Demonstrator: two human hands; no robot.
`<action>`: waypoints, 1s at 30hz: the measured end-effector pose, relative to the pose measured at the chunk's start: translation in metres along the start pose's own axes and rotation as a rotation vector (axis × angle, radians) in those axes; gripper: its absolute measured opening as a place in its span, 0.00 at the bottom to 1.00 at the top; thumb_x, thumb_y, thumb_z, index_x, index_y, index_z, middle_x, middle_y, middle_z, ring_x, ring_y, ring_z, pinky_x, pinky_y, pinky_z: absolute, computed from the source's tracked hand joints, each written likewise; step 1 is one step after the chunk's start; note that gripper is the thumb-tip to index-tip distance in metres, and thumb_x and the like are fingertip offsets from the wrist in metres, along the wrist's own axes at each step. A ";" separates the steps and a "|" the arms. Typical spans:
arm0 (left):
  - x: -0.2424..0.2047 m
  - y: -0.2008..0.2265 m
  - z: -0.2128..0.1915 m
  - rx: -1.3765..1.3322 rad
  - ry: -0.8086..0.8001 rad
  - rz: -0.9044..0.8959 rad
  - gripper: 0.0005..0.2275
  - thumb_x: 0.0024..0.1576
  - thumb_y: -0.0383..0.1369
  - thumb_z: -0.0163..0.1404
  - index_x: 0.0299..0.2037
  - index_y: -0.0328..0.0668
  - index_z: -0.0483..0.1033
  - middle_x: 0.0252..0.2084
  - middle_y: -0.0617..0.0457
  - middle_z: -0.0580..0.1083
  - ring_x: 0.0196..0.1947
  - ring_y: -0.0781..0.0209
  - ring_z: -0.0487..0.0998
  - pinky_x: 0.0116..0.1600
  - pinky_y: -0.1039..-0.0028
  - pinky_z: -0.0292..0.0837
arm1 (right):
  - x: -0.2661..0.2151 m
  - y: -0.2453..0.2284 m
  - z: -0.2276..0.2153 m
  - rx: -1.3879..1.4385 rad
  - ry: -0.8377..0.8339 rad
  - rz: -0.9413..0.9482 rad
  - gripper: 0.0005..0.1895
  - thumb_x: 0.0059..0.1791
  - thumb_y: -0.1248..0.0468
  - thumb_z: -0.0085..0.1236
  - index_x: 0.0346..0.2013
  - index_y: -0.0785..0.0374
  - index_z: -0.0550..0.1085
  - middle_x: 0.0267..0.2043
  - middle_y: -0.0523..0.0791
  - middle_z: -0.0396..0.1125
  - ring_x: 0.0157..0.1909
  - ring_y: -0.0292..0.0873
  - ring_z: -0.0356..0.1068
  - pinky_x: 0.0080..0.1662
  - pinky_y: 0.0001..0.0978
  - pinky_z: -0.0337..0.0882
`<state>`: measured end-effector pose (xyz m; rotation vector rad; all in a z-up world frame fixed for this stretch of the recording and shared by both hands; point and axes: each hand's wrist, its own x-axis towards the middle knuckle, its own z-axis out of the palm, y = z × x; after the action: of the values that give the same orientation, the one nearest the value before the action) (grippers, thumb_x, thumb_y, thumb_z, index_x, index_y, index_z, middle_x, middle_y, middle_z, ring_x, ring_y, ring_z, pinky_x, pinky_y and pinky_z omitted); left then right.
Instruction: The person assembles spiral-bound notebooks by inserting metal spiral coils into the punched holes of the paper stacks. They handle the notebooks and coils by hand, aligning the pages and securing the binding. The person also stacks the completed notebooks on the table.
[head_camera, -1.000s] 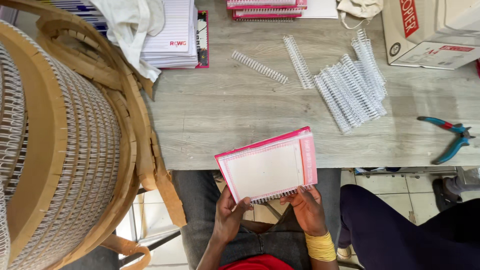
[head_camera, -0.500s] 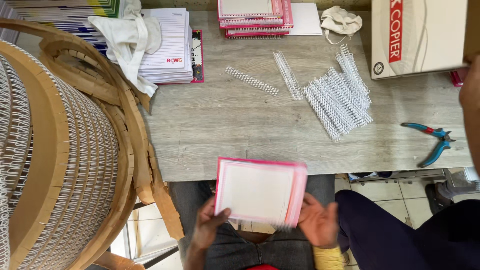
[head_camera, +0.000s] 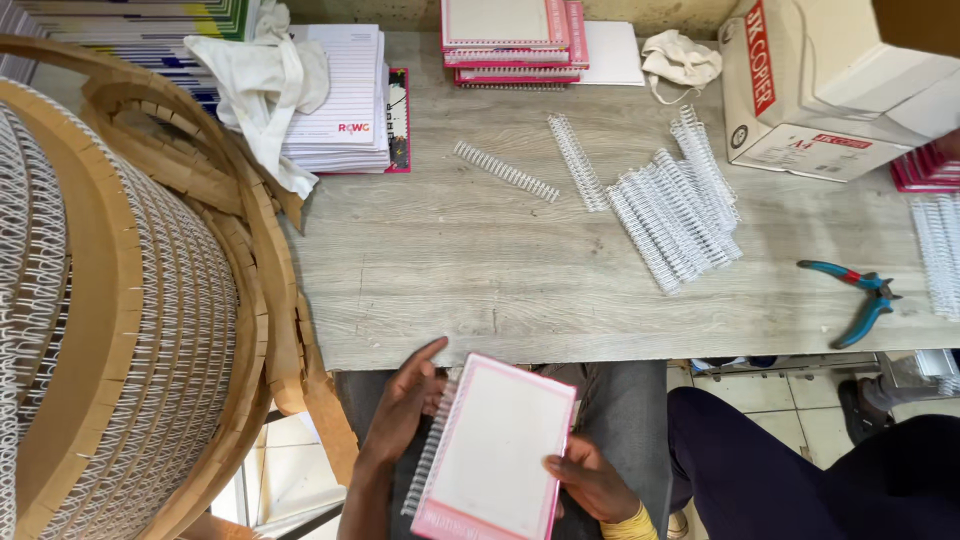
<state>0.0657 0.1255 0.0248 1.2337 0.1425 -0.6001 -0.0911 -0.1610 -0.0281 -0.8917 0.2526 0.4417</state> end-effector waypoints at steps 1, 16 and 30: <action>0.002 -0.010 -0.007 -0.098 0.043 0.038 0.31 0.61 0.43 0.55 0.75 0.45 0.68 0.36 0.46 0.85 0.26 0.67 0.79 0.33 0.78 0.73 | 0.000 0.012 -0.013 0.056 0.084 -0.074 0.26 0.49 0.67 0.65 0.58 0.80 0.77 0.58 0.60 0.78 0.55 0.55 0.80 0.54 0.48 0.78; 0.004 -0.018 0.025 0.430 0.237 0.253 0.30 0.64 0.53 0.43 0.77 0.57 0.60 0.42 0.56 0.88 0.34 0.59 0.88 0.39 0.61 0.85 | 0.301 -0.354 0.112 -0.061 0.195 -0.684 0.10 0.57 0.50 0.59 0.43 0.51 0.74 0.36 0.42 0.75 0.38 0.44 0.80 0.34 0.43 0.80; 0.007 -0.021 0.016 0.478 0.221 0.303 0.27 0.64 0.51 0.48 0.72 0.54 0.70 0.24 0.59 0.78 0.23 0.68 0.78 0.30 0.68 0.73 | 0.029 -0.090 -0.024 -0.293 -0.333 -0.300 0.20 0.61 0.55 0.55 0.58 0.71 0.73 0.46 0.58 0.77 0.37 0.54 0.81 0.36 0.43 0.83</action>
<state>0.0573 0.1046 0.0096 1.7468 -0.0080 -0.2338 -0.0237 -0.2209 0.0080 -1.1045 -0.2562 0.3445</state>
